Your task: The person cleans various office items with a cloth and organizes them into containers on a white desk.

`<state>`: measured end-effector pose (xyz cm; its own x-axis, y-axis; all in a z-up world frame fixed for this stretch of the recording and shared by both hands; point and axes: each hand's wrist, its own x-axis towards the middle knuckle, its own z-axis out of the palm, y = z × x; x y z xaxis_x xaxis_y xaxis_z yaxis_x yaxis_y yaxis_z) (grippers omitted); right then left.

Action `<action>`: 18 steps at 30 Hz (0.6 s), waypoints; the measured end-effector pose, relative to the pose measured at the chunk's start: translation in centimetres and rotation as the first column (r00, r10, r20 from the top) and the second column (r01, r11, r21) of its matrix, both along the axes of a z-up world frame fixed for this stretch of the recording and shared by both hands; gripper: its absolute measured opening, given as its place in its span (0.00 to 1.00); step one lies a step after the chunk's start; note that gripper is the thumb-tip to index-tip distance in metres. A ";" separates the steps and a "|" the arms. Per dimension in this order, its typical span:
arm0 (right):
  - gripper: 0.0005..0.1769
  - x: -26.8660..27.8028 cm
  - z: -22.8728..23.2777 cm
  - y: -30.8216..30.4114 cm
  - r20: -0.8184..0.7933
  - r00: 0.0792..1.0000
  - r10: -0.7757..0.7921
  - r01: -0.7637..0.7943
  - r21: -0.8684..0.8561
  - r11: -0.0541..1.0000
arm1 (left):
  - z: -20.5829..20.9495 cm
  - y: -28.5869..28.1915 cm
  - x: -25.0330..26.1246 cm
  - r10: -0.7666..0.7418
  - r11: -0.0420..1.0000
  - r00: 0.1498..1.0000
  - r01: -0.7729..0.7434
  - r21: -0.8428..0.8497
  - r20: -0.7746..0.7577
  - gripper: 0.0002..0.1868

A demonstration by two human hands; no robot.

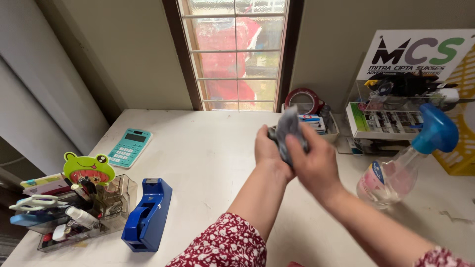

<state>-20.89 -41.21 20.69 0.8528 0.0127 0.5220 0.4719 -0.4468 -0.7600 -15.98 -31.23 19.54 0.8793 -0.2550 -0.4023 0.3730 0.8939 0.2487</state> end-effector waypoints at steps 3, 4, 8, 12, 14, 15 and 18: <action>0.16 -2.1 -0.4 -0.6 0.172 0.969 0.178 -0.191 0.062 0.980 | -1.0 1.2 0.4 0.028 0.999 0.999 -0.028 0.018 -0.040 0.30; 0.16 -2.4 -0.6 -1.4 0.205 0.947 0.246 -0.270 0.095 0.958 | -1.2 1.5 0.4 0.034 0.998 0.997 -0.030 0.059 -0.071 0.26; 0.11 2.7 0.5 -3.1 0.197 0.970 0.139 -0.212 0.423 0.881 | -2.0 1.5 0.0 -0.007 0.999 1.000 0.006 0.031 0.007 0.23; 0.10 3.4 1.6 -2.1 -0.081 0.952 0.296 -0.227 0.466 0.855 | -1.5 -0.5 0.3 0.003 0.997 0.999 -0.007 0.081 0.044 0.20; 0.13 2.3 1.9 -0.6 -0.119 0.950 0.290 -0.223 0.392 0.893 | -1.1 -0.8 0.5 0.047 0.992 0.997 -0.039 0.117 -0.064 0.20; 0.13 1.5 1.9 -0.1 -0.071 0.970 0.232 -0.198 0.316 0.928 | -1.1 -0.5 0.7 0.045 0.997 0.999 -0.043 0.062 -0.029 0.22; 0.13 -1.7 0.4 0.5 -0.017 0.984 0.175 -0.165 0.256 0.953 | -1.6 0.7 1.3 0.064 0.996 0.997 -0.061 -0.068 0.033 0.24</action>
<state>-22.59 -40.67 21.11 0.8692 0.0312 0.4935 0.4921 -0.1538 -0.8569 -14.73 -30.54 17.97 0.9076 -0.2242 -0.3550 0.3079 0.9303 0.1996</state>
